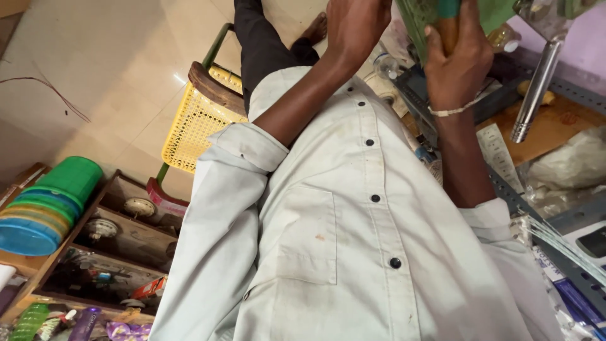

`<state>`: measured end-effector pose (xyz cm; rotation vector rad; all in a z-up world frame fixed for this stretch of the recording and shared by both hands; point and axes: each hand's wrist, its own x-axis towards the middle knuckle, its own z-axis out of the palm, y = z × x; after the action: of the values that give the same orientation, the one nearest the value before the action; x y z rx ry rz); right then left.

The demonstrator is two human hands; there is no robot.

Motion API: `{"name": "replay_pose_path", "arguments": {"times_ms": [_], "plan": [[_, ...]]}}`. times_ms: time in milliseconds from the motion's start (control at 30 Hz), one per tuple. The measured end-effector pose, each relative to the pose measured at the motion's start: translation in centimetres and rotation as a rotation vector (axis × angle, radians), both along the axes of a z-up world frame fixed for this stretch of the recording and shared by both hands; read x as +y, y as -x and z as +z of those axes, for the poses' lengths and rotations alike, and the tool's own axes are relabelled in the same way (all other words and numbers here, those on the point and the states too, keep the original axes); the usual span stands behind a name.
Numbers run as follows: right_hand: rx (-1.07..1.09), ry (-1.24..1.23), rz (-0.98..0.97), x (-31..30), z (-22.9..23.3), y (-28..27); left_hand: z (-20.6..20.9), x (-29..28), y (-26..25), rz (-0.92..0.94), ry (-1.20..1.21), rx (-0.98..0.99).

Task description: The person uses a hammer to tap a circular metal component on a green machine, then uses a chisel to scrape or clean the surface of a motor stator. The person repeatedly adjusts the metal part and works on the stator with the chisel.

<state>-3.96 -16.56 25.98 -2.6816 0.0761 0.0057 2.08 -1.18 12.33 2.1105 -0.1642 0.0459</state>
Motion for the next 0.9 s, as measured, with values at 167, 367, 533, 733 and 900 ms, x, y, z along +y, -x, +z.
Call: {"name": "replay_pose_path", "arguments": {"times_ms": [167,367,533,733,900], "plan": [[0.100,-0.153,-0.090,-0.3,0.3,-1.0,1.2,1.6,-0.8,0.021,0.139,-0.105],[-0.040,-0.149,-0.025,-2.0,-0.7,1.0,0.7,0.9,-1.3,0.023,0.077,0.044],[0.043,-0.224,-0.124,-3.1,-1.1,1.9,-0.9,1.1,-2.3,-0.128,0.199,0.526],[-0.023,-0.247,-0.060,-2.1,-0.3,1.2,-2.3,1.2,-1.9,-0.203,0.222,0.620],[-0.111,-0.236,-0.044,-0.7,0.5,0.7,-2.7,0.8,-0.7,-0.213,0.194,0.620]]}}
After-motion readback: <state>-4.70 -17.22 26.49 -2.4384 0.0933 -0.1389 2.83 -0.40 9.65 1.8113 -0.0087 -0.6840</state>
